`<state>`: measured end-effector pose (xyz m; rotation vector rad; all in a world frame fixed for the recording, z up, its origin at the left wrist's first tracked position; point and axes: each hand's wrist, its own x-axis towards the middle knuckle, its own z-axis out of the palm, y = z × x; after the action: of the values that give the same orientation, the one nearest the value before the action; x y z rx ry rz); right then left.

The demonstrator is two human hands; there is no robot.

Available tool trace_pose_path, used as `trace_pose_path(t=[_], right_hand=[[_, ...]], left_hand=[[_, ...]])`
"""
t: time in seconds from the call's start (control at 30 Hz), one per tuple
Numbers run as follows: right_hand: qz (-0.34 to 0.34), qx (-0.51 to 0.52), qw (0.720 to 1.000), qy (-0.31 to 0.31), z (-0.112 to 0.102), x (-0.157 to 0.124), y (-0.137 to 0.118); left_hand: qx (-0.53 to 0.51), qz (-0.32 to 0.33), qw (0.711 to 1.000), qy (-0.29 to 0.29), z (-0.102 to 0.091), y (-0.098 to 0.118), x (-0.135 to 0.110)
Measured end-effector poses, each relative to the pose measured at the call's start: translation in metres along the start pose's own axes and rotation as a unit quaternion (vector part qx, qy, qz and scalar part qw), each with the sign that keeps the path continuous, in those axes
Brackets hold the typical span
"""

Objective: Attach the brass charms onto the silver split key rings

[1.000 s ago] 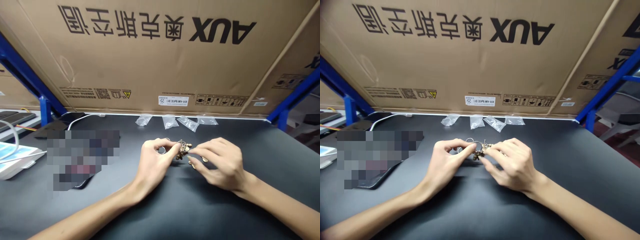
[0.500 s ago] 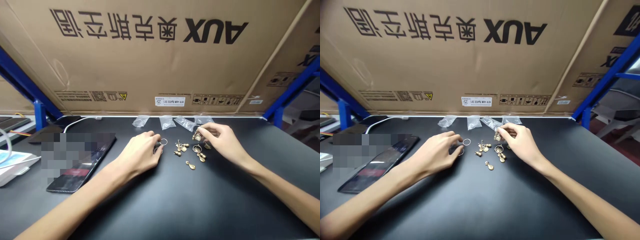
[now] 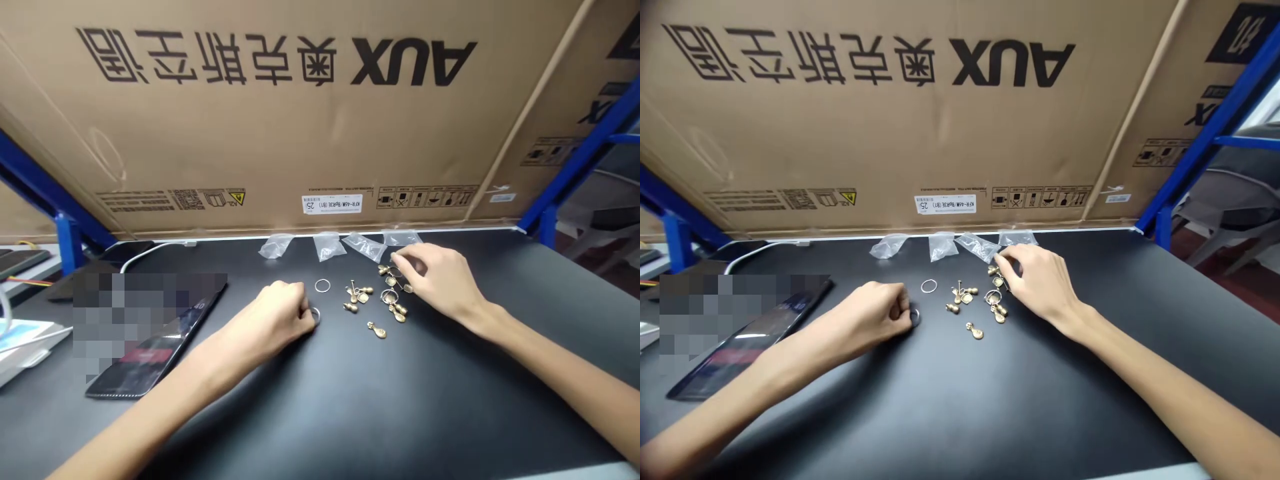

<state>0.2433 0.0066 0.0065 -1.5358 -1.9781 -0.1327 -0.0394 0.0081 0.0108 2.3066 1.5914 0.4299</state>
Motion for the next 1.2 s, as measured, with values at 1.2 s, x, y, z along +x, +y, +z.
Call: trace_pose_path(t=[1.2], right_hand=[[-0.105, 0.205, 0.969, -0.084, 0.001, -0.029, -0.042]], left_hand=[[-0.291, 0.056, 0.955, 0.021, 0.019, 0.051, -0.023]])
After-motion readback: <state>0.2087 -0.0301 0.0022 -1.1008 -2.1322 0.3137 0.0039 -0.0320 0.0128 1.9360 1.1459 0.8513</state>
